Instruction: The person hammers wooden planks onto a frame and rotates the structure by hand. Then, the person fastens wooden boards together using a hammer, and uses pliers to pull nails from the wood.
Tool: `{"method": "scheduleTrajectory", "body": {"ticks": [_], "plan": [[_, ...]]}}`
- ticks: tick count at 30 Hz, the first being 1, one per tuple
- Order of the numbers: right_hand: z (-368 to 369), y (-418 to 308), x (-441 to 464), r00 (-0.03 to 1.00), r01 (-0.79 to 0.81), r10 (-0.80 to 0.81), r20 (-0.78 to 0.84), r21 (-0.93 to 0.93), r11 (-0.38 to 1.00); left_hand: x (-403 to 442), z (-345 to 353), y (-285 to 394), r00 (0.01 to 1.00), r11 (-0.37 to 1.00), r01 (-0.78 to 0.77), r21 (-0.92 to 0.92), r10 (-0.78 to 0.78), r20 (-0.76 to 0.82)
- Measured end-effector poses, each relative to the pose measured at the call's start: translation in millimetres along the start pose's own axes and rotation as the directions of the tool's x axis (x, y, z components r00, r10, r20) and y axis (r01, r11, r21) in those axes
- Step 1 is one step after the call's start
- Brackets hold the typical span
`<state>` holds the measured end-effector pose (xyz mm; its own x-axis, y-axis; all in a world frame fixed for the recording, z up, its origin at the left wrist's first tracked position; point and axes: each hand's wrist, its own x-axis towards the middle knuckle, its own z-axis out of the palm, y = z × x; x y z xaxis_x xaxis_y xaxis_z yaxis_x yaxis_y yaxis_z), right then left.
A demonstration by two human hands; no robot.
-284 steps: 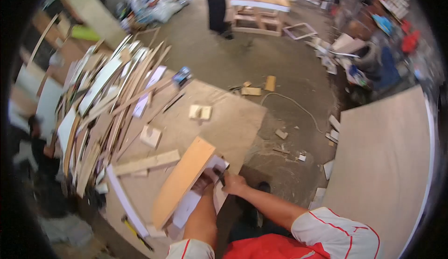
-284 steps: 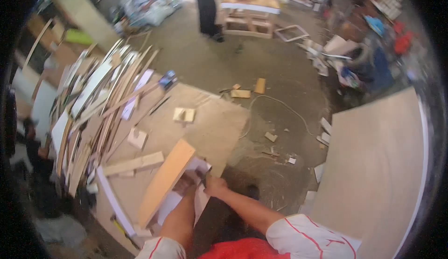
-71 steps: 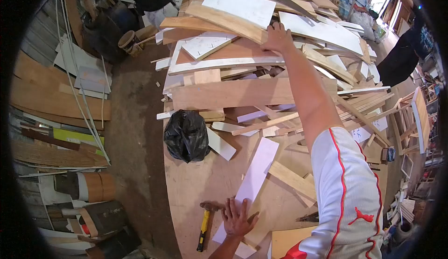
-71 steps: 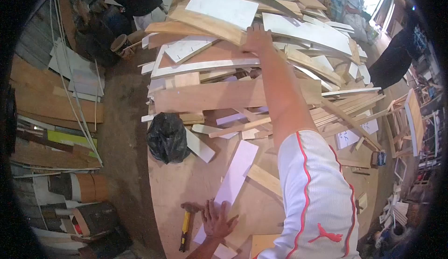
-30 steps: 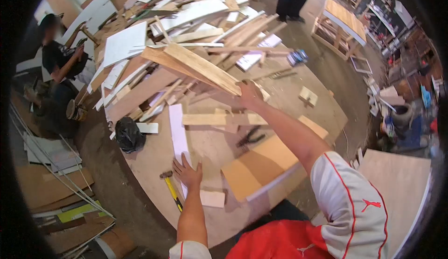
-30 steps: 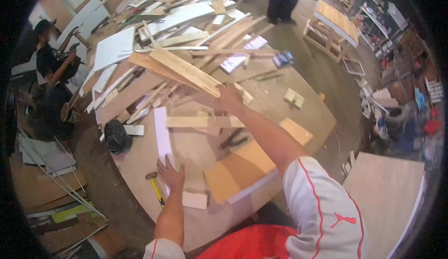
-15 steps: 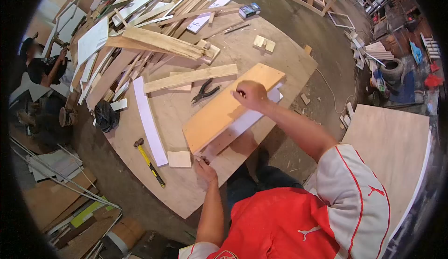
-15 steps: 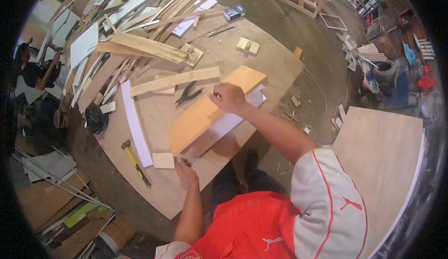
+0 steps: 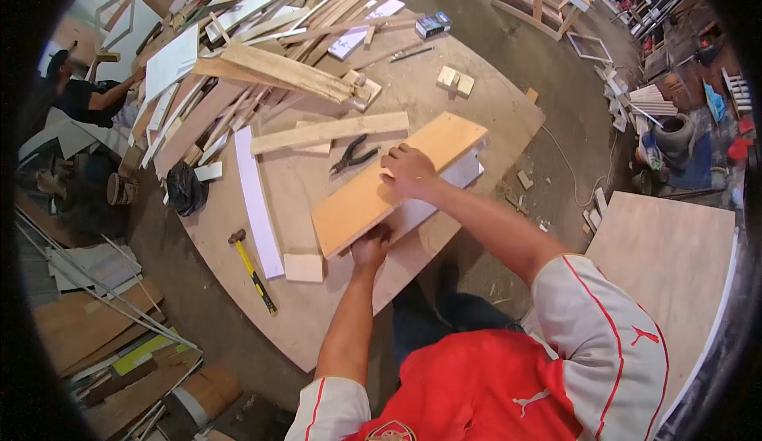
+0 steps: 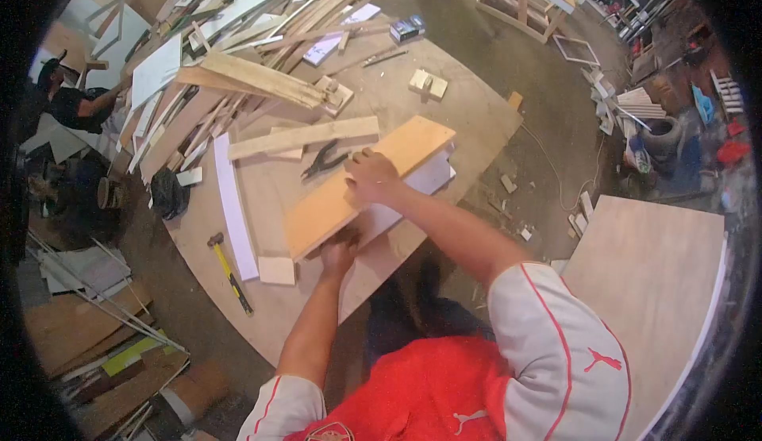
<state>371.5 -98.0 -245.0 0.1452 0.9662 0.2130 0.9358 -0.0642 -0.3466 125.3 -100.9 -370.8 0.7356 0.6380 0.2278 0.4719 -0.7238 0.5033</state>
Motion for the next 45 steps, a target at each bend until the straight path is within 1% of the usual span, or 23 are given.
{"method": "scheduleTrajectory", "body": {"ticks": [2,3,4,6,7,11,13,17,20,23,26,27,29,32,35,36,37,38,40,41,42,44,45], "plan": [[10.5,-9.3,27.9,0.979,0.001,0.017,0.204,-0.087,0.996,-5.9,12.3,-11.9,0.986,0.992,-0.115,0.057,0.121,-0.119],[24.0,-11.6,39.9,0.965,0.02,0.012,0.262,-0.118,0.993,-8.3,12.4,-9.4,0.998,0.998,-0.038,-0.051,0.035,-0.042],[40.3,-12.0,51.4,0.948,0.039,0.011,0.318,-0.15,0.988,-7.2,8.6,-8.0,0.999,0.999,-0.049,0.018,0.049,0.01],[95.8,-4.0,64.5,0.991,0.11,-0.097,0.097,-0.143,0.984,-6.3,6.6,-8.6,0.984,0.998,-0.011,0.056,0.001,0.176],[119.9,-0.5,71.5,0.989,0.147,-0.151,-0.013,-0.147,0.978,-6.1,8.9,-9.7,0.989,0.997,-0.041,0.063,0.032,0.142],[140.2,0.3,109.1,0.938,0.182,-0.095,0.334,-0.242,0.953,-9.2,16.4,-14.4,0.991,0.992,-0.095,0.087,0.086,0.103],[114.6,-9.2,116.3,0.899,0.221,-0.082,0.431,-0.283,0.933,-6.1,16.5,-12.9,0.983,1.0,0.013,-0.013,-0.011,0.183],[115.7,-3.9,109.1,0.9,0.086,-0.001,0.435,-0.176,0.981,-15.7,26.8,-23.7,0.961,0.955,0.136,-0.262,-0.062,0.271],[105.9,-2.6,102.8,0.922,0.067,-0.024,0.385,-0.099,0.993,-13.2,17.3,-22.5,0.966,0.99,-0.095,0.1,0.068,0.25],[87.1,-4.0,95.2,0.96,0.008,-0.017,0.28,0.034,0.999,-17.8,27.6,-27.2,0.965,0.996,0.015,-0.087,0.008,0.262],[45.8,-14.3,91.3,0.98,-0.073,0.027,0.195,0.229,0.971,-9.8,24.1,-22.4,0.921,0.989,0.037,0.14,-0.088,0.379],[31.2,-19.4,87.5,0.988,-0.103,0.059,0.144,0.316,0.943,-10.1,26.3,-20.6,0.99,0.993,-0.069,0.095,0.056,0.128],[-1.5,-30.0,77.6,0.971,-0.223,0.162,0.179,0.416,0.881,-14.1,30.4,-28.4,0.983,0.999,-0.03,0.042,0.022,0.183],[-53.2,-44.7,43.0,0.979,-0.185,0.187,0.076,0.707,0.683,-10.6,20.0,-26.6,0.984,0.993,-0.117,0.006,0.115,0.134],[-77.0,-47.3,-12.8,0.981,-0.146,0.189,0.043,0.806,0.573,-12.0,27.7,-32.7,0.992,0.989,-0.124,-0.075,0.126,0.022],[-84.5,-46.5,-33.9,0.982,-0.117,0.186,0.015,0.826,0.551,-9.2,22.1,-38.1,0.985,0.989,-0.132,-0.071,0.139,0.107],[-92.9,-43.7,-53.8,0.971,-0.223,0.156,0.183,0.93,0.291,-11.3,32.6,-46.5,0.993,0.996,-0.079,-0.028,0.081,0.083],[-101.1,-45.8,-74.2,0.96,-0.233,0.197,0.198,0.956,0.176,-13.8,44.2,-53.1,0.998,1.0,-0.026,0.012,0.025,0.058],[-121.6,-57.8,-112.8,0.934,-0.232,0.268,0.238,0.971,-0.055,-4.2,22.6,-37.0,0.986,0.95,-0.112,0.292,0.142,-0.086],[-120.8,-56.0,-131.6,0.919,-0.245,0.291,0.264,0.964,-0.102,-17.0,69.9,-96.4,0.994,0.966,-0.083,0.243,0.097,-0.045],[-120.2,-55.3,-147.9,0.911,-0.241,0.294,0.289,0.952,-0.189,-10.0,43.1,-71.9,0.999,0.979,-0.02,0.202,0.025,-0.022],[-114.2,-54.6,-175.3,0.894,-0.233,0.284,0.346,0.902,-0.364,-16.6,56.4,-83.8,0.981,0.904,-0.101,0.415,0.159,-0.108],[-103.1,-52.2,-188.6,0.868,-0.254,0.311,0.386,0.885,-0.391,-24.5,75.9,-96.9,0.972,0.922,-0.104,0.373,0.175,-0.16]]}}
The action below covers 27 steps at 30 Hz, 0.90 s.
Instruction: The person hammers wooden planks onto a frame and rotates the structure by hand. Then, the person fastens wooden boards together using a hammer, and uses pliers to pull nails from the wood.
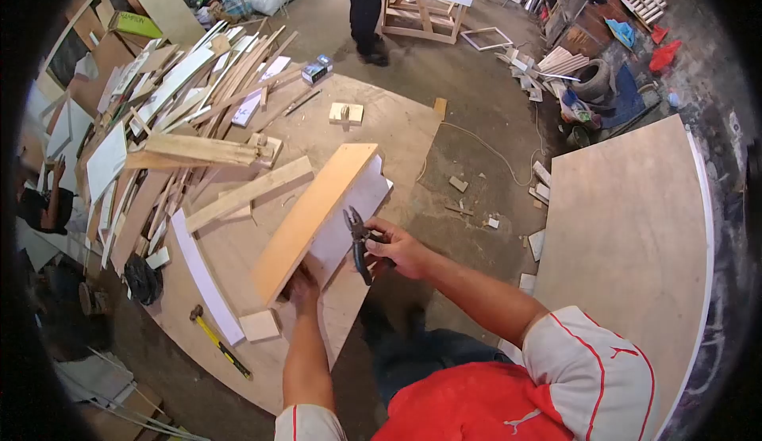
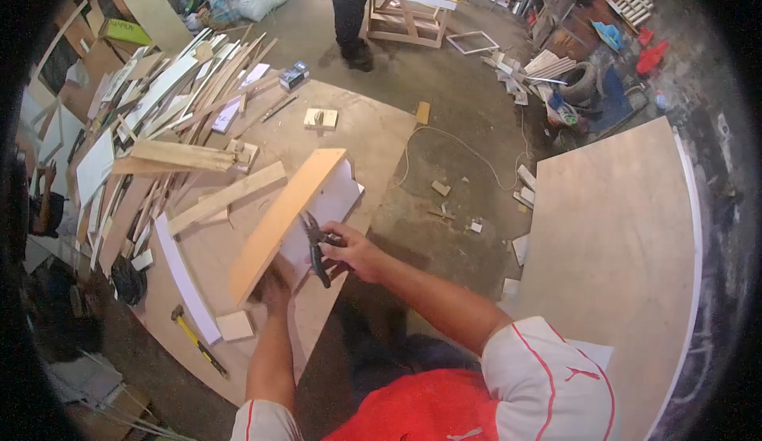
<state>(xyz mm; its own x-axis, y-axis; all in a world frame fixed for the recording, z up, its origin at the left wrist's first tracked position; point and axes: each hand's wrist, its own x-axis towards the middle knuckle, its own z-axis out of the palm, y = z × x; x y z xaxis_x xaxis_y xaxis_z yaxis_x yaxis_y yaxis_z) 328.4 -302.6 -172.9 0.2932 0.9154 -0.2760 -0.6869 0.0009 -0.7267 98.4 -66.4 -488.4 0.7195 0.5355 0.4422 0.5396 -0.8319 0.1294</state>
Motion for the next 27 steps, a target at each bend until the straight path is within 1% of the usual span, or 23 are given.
{"method": "scheduleTrajectory", "body": {"ticks": [1,2,3,4,5,7,8,10,11,12,13,15,18,21,24,27], "plan": [[-12.2,12.8,-3.8,0.998,-0.019,0.015,-0.059,-0.065,0.998,-2.2,23.6,-12.3,1.0,1.0,0.002,0.006,-0.002,0.006],[-23.5,27.9,-7.0,0.993,-0.052,0.038,-0.111,-0.128,0.99,3.1,40.5,-10.5,0.979,0.991,0.093,-0.091,-0.075,0.19],[-28.7,46.1,-13.5,0.985,-0.106,0.077,-0.155,-0.184,0.977,8.6,55.5,-8.2,0.919,0.966,0.211,-0.149,-0.144,0.367],[-31.6,58.9,-16.1,0.968,-0.186,0.156,-0.194,-0.145,0.972,12.4,38.9,-3.6,0.867,0.942,0.314,-0.121,-0.232,0.441],[-39.6,77.7,-15.0,0.959,-0.225,0.172,-0.225,-0.235,0.946,20.9,16.1,9.1,0.825,0.914,0.396,-0.09,-0.311,0.472],[-51.0,114.6,-8.8,0.927,-0.338,0.29,-0.238,-0.193,0.921,33.8,-20.6,24.0,0.733,0.833,0.55,-0.052,-0.452,0.509],[-46.4,125.7,-2.8,0.905,-0.4,0.348,-0.244,-0.214,0.891,39.5,-32.0,29.6,0.68,0.783,0.62,-0.049,-0.505,0.532],[-35.7,142.0,6.8,0.855,-0.505,0.439,-0.276,-0.251,0.826,46.9,-46.6,37.2,0.583,0.692,0.72,-0.044,-0.571,0.578],[-32.3,150.5,12.5,0.853,-0.512,0.443,-0.277,-0.272,0.815,48.2,-51.8,39.6,0.561,0.671,0.74,-0.042,-0.582,0.589],[-28.4,157.1,20.9,0.851,-0.517,0.445,-0.28,-0.292,0.805,48.6,-52.8,42.8,0.556,0.663,0.747,-0.041,-0.59,0.586],[-25.0,162.5,30.6,0.852,-0.517,0.442,-0.283,-0.316,0.795,45.5,-46.2,38.5,0.645,0.753,0.658,-0.011,-0.557,0.523],[-22.6,170.1,47.1,0.843,-0.53,0.456,-0.285,-0.306,0.791,38.7,-33.5,31.9,0.799,0.883,0.46,0.091,-0.457,0.391],[-28.3,182.8,61.9,0.845,-0.525,0.443,-0.299,-0.311,0.792,14.4,1.4,29.3,0.83,0.87,0.485,0.087,-0.49,0.266],[-28.8,178.1,64.3,0.838,-0.532,0.446,-0.314,-0.292,0.795,38.3,-45.5,41.0,0.836,0.877,0.479,0.046,-0.472,0.28],[-20.4,170.6,58.4,0.825,-0.553,0.47,-0.315,-0.274,0.787,35.0,-42.0,38.9,0.833,0.905,0.412,0.108,-0.422,0.358],[-24.5,181.4,63.4,0.817,-0.564,0.481,-0.317,-0.274,0.779,47.5,-56.5,40.8,0.781,0.891,0.443,0.095,-0.436,0.448]]}}
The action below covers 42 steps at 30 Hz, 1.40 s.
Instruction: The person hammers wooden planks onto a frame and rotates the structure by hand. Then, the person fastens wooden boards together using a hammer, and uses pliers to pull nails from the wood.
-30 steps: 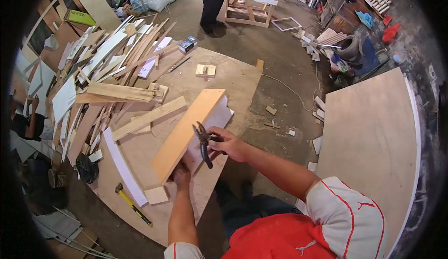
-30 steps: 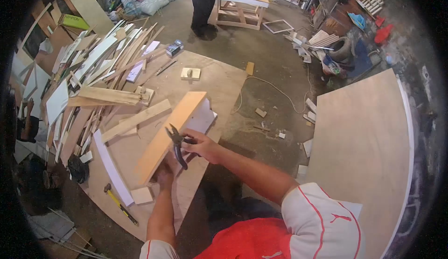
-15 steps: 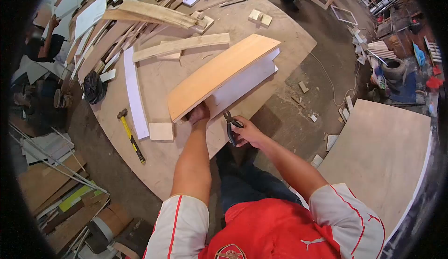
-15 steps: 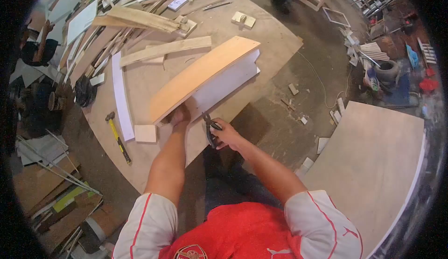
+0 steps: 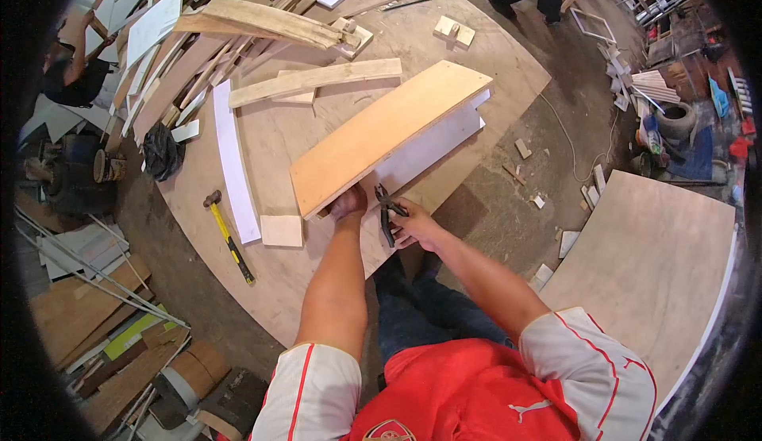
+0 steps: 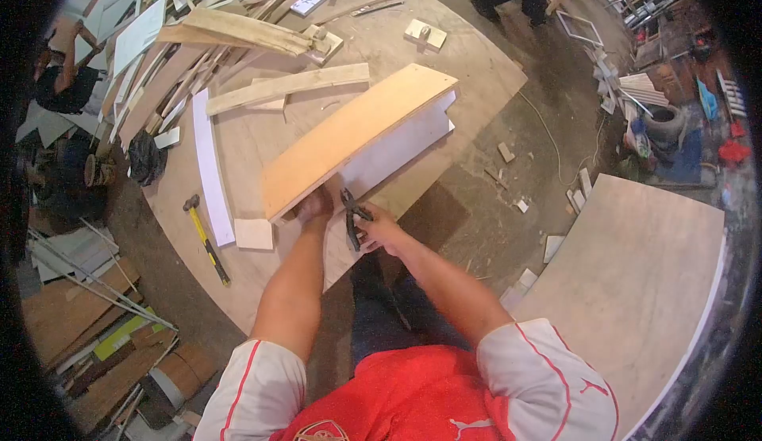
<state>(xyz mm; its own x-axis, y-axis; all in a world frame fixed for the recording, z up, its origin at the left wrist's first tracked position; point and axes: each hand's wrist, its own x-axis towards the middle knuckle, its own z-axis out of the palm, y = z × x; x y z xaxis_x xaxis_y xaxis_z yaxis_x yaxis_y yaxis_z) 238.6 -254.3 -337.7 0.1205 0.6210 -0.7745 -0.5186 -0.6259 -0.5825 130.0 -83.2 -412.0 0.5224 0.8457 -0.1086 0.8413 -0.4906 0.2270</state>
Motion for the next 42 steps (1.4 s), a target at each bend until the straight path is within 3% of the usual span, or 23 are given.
{"method": "scheduleTrajectory", "body": {"ticks": [2,6,9,10,12,16,17,18,25,28,32,33,37,42], "plan": [[0.6,-1.1,6.0,1.0,0.023,-0.023,-0.014,0.024,0.999,-1.5,6.8,-4.0,1.0,1.0,-0.018,-0.006,0.018,0.024],[-1.0,9.0,29.0,0.996,-0.079,0.082,-0.039,0.079,0.994,0.5,40.4,-19.9,0.999,0.999,-0.031,0.029,0.029,0.042],[5.4,6.7,32.6,0.985,-0.148,0.159,-0.063,0.147,0.978,-0.1,78.7,-32.2,0.969,0.991,-0.129,-0.022,0.121,-0.215],[4.0,11.8,41.0,0.981,-0.177,0.186,-0.057,0.144,0.974,-1.5,55.5,-25.4,0.999,0.998,-0.013,-0.065,0.01,-0.046],[6.1,23.9,58.4,0.965,-0.199,0.219,-0.142,0.142,0.97,-3.2,-15.7,5.3,0.94,0.973,0.206,-0.105,-0.167,0.298],[14.7,10.9,50.3,0.953,-0.231,0.258,-0.159,0.174,0.957,8.1,59.7,-35.6,0.987,1.0,-0.004,-0.018,0.007,0.162],[17.1,8.5,47.2,0.957,-0.213,0.248,-0.153,0.215,0.953,3.8,54.3,-33.6,0.994,0.999,-0.038,-0.027,0.04,0.104],[18.9,3.6,46.6,0.942,-0.247,0.273,-0.196,0.144,0.958,-0.6,48.6,-31.5,0.996,0.997,-0.072,-0.031,0.073,0.045],[17.9,0.9,36.2,0.984,-0.165,0.175,-0.029,0.219,0.962,2.1,64.9,-45.1,0.987,0.993,-0.051,0.108,0.033,0.157],[21.8,-9.5,25.2,0.971,-0.196,0.217,-0.098,0.185,0.963,-0.2,55.7,-37.1,0.978,0.997,-0.018,0.081,0.0,0.209],[22.2,-7.9,34.1,0.963,-0.249,0.264,-0.05,0.205,0.947,-0.9,42.7,-27.7,0.964,0.998,0.024,0.051,-0.037,0.264],[25.2,-10.2,33.7,0.98,-0.172,0.187,-0.073,0.175,0.969,-0.8,39.8,-24.2,0.96,0.998,0.035,0.048,-0.047,0.275],[25.3,-5.0,38.6,0.979,-0.167,0.172,-0.112,0.055,0.984,0.7,32.9,-20.7,0.95,0.997,0.06,0.042,-0.07,0.305],[32.6,-3.6,26.8,0.985,-0.021,0.04,-0.166,0.113,0.993,-0.5,22.5,-15.2,0.931,0.995,0.089,0.037,-0.097,0.352]]}}
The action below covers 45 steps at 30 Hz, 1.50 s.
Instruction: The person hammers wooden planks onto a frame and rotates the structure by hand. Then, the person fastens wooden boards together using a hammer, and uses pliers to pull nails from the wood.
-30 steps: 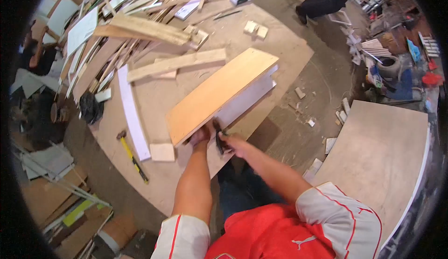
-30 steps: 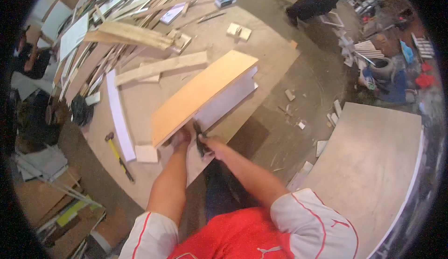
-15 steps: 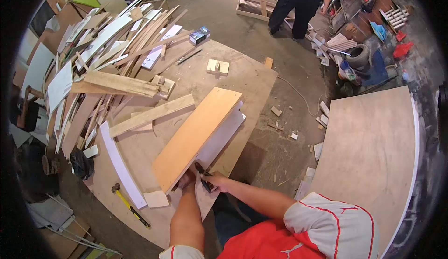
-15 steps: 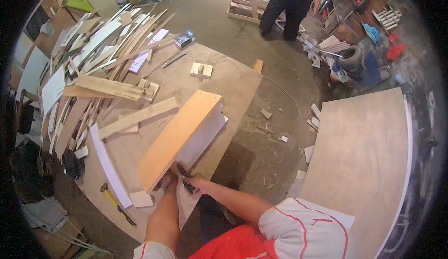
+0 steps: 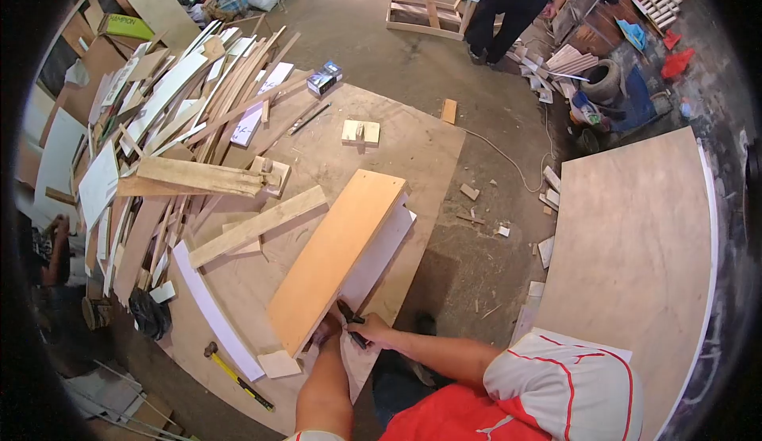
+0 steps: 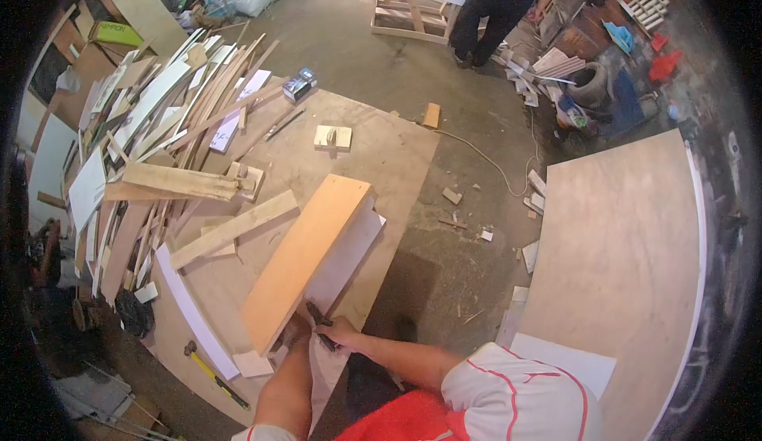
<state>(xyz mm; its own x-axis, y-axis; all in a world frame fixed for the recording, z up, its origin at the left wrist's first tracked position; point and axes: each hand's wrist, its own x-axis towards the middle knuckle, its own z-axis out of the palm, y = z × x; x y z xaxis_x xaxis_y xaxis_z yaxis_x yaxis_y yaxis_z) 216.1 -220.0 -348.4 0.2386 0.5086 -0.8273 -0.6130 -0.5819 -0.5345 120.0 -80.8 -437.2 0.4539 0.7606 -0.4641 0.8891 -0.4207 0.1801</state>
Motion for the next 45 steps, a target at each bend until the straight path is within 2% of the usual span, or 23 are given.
{"method": "scheduleTrajectory", "body": {"ticks": [4,7,10,13,14,19,22,25,27,29,32,33,36,39,42,43,45], "plan": [[1.9,-4.1,-2.1,1.0,-0.006,0.006,0.005,-0.001,1.0,-10.8,-28.2,17.5,0.997,0.998,0.051,0.024,-0.052,0.05],[4.0,2.1,3.4,0.999,-0.037,0.036,0.015,0.056,0.998,29.7,39.5,-32.6,0.994,0.972,-0.07,0.225,0.05,0.093],[8.4,1.4,4.1,0.997,-0.061,0.063,-0.044,0.031,0.998,-8.3,-17.1,11.4,1.0,0.996,0.009,-0.086,-0.011,-0.022],[9.0,-4.8,-1.5,0.995,-0.091,0.092,-0.022,0.07,0.993,-3.3,-9.2,6.2,0.996,0.993,-0.075,-0.095,0.07,-0.051],[8.3,-7.8,-3.6,0.994,-0.101,0.103,-0.03,0.059,0.993,-1.8,-6.9,4.4,0.999,0.99,-0.033,-0.138,0.031,-0.015],[9.8,-19.4,-12.6,0.99,-0.125,0.126,-0.063,0.017,0.992,1.3,-2.2,0.7,0.999,0.994,-0.054,-0.094,0.053,-0.009],[11.8,-14.1,-9.3,0.989,-0.144,0.147,-0.026,0.083,0.986,1.8,0.2,-2.4,0.998,0.995,-0.063,-0.076,0.062,-0.017],[5.6,-10.1,-8.8,0.996,-0.087,0.087,-0.016,0.002,0.996,3.8,3.0,-2.2,0.997,0.995,-0.069,-0.066,0.068,-0.02],[4.0,38.1,29.4,0.997,-0.072,0.07,0.036,0.062,0.995,4.3,4.7,-0.8,0.997,0.995,-0.073,-0.061,0.072,-0.025],[-1.7,27.7,24.1,0.987,-0.095,0.077,0.138,0.129,0.987,7.0,5.9,-0.8,0.997,0.996,-0.079,-0.052,0.078,-0.028],[-5.4,17.7,16.8,0.984,-0.084,0.073,0.165,0.063,0.994,7.8,7.0,-0.3,0.996,0.996,-0.079,-0.042,0.078,-0.035],[-3.8,15.0,16.9,0.989,-0.083,0.081,0.126,0.014,0.996,7.4,6.9,0.0,0.996,0.996,-0.079,-0.039,0.078,-0.034],[5.9,16.4,9.4,0.996,-0.032,0.024,0.08,0.109,0.994,7.7,7.7,-0.8,0.996,0.996,-0.084,-0.032,0.083,-0.039],[10.8,12.5,10.6,1.0,-0.025,0.025,-0.006,0.012,1.0,9.0,7.3,0.6,0.995,0.996,-0.09,-0.027,0.088,-0.047],[12.7,3.2,-0.4,0.996,-0.091,0.09,0.02,0.114,0.989,8.9,8.2,0.5,0.995,0.995,-0.094,-0.026,0.092,-0.049],[12.6,-0.8,-2.7,0.996,-0.089,0.09,-0.004,0.052,0.995,8.7,7.8,0.0,0.994,0.995,-0.096,-0.024,0.095,-0.05],[15.5,-11.1,-13.6,0.991,-0.131,0.13,0.019,0.18,0.975,8.5,7.0,-0.3,0.994,0.995,-0.098,-0.024,0.096,-0.056]]}}
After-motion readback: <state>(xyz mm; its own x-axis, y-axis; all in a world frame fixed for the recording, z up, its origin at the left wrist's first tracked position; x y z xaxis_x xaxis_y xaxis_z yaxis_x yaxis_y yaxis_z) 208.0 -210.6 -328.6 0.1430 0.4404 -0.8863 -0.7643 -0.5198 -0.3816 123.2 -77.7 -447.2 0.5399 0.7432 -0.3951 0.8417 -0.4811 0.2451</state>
